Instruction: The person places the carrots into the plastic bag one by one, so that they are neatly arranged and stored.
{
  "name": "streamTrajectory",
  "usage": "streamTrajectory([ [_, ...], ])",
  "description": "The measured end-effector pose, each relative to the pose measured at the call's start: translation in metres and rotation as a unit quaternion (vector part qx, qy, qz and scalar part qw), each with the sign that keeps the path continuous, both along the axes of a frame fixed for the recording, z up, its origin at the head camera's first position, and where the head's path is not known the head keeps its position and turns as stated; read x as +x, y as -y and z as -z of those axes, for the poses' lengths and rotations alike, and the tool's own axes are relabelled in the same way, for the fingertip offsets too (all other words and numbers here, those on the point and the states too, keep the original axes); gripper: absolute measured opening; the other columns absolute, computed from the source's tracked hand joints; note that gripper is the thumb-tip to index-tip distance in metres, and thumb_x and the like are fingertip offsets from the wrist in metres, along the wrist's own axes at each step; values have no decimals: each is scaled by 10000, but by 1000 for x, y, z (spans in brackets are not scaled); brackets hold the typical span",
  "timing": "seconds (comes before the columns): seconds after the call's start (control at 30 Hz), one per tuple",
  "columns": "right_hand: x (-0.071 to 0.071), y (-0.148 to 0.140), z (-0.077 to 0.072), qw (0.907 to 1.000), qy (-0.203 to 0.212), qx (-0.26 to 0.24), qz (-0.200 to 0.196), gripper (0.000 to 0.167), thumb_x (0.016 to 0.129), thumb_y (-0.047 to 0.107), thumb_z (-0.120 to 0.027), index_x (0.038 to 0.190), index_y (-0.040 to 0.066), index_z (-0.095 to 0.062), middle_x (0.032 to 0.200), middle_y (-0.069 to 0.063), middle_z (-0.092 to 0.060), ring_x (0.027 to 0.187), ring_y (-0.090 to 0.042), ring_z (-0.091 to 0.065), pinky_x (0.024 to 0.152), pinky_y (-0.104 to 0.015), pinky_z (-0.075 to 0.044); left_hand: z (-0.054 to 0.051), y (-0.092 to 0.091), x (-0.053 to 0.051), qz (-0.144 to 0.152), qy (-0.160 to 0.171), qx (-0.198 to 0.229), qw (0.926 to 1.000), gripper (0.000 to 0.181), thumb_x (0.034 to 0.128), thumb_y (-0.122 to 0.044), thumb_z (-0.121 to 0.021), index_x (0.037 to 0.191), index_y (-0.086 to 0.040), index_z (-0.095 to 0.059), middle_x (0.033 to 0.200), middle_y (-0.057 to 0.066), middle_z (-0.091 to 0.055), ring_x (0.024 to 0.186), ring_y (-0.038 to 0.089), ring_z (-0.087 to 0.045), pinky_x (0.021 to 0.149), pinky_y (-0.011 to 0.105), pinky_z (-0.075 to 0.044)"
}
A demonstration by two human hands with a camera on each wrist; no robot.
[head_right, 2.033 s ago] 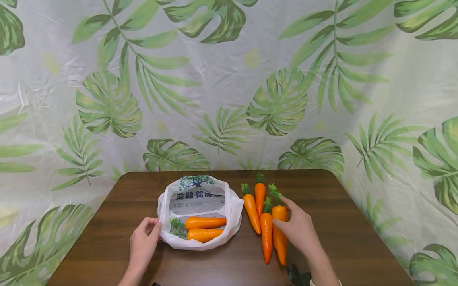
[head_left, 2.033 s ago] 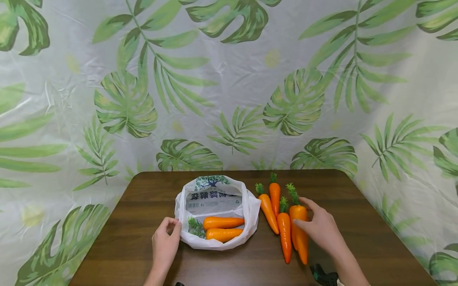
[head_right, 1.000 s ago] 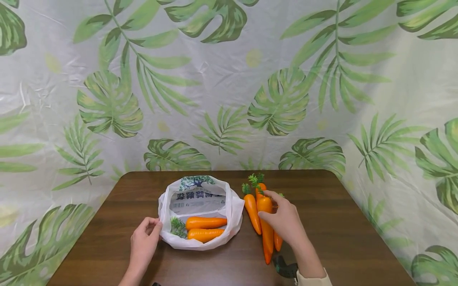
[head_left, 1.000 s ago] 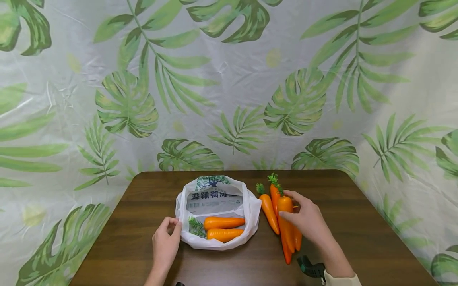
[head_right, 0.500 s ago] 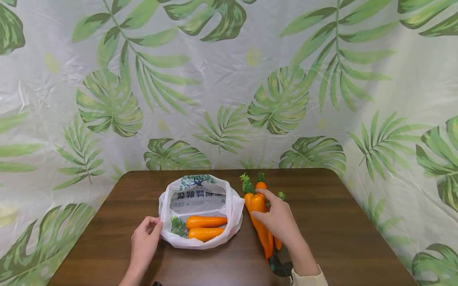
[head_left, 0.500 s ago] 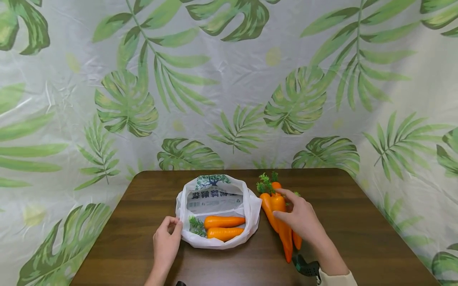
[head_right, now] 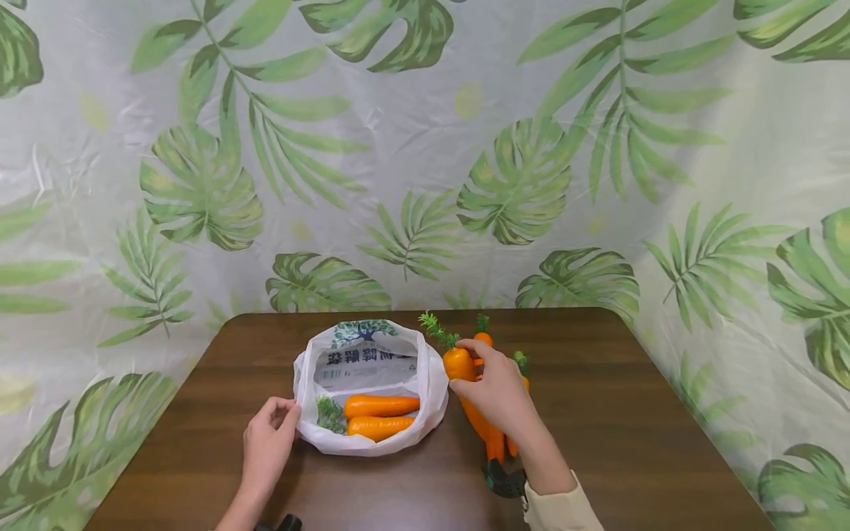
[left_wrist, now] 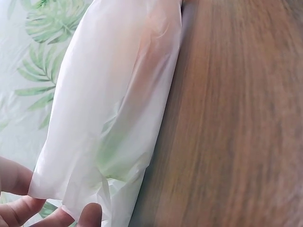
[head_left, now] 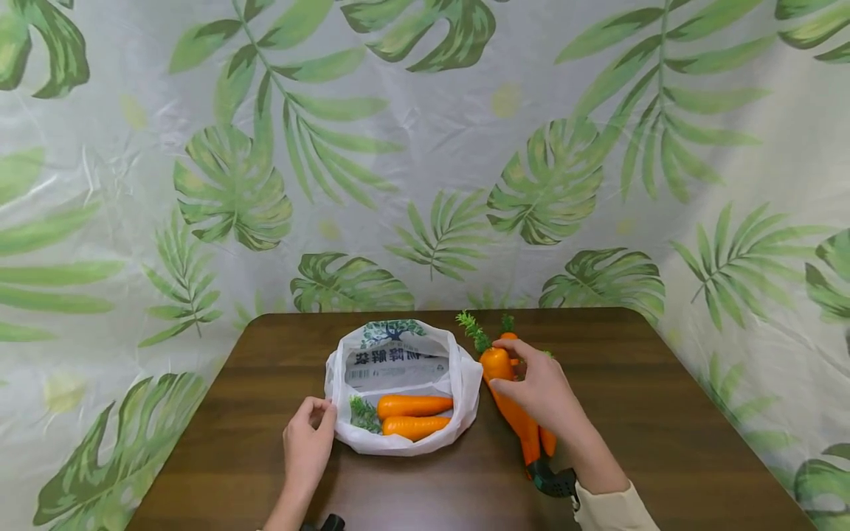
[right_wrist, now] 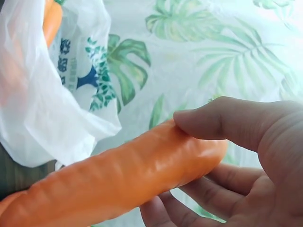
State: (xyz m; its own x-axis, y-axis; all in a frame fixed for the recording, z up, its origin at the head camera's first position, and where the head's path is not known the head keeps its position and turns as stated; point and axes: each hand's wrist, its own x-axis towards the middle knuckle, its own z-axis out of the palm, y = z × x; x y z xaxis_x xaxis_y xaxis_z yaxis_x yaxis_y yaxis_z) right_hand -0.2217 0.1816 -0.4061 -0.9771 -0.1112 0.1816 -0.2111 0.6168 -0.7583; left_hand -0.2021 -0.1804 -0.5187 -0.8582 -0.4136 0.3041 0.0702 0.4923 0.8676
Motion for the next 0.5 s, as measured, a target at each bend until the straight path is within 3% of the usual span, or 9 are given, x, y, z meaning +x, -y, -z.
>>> streamTrajectory([
  [0.23, -3, 11, -3, 9996, 4, -254, -119, 543, 837, 138, -794, 1339, 230, -610, 1192, -54, -656, 1048, -269, -655, 787, -389, -551, -1, 0, -1, 43, -35, 137, 9999, 76, 937, -113, -680, 862, -106, -679, 948, 48, -741, 857, 149, -694, 673, 243, -514],
  [0.5, -6, 27, -7, 9991, -123, -210, -350, 574, 835, 129, -804, 1361, 228, -596, 1232, -13, -647, 1042, -261, -652, 793, -381, -563, 0, -1, 0, 17, 24, 175, 9998, 75, 940, -118, -679, 866, -107, -678, 967, 50, -743, 830, 126, -680, 655, 234, -515],
])
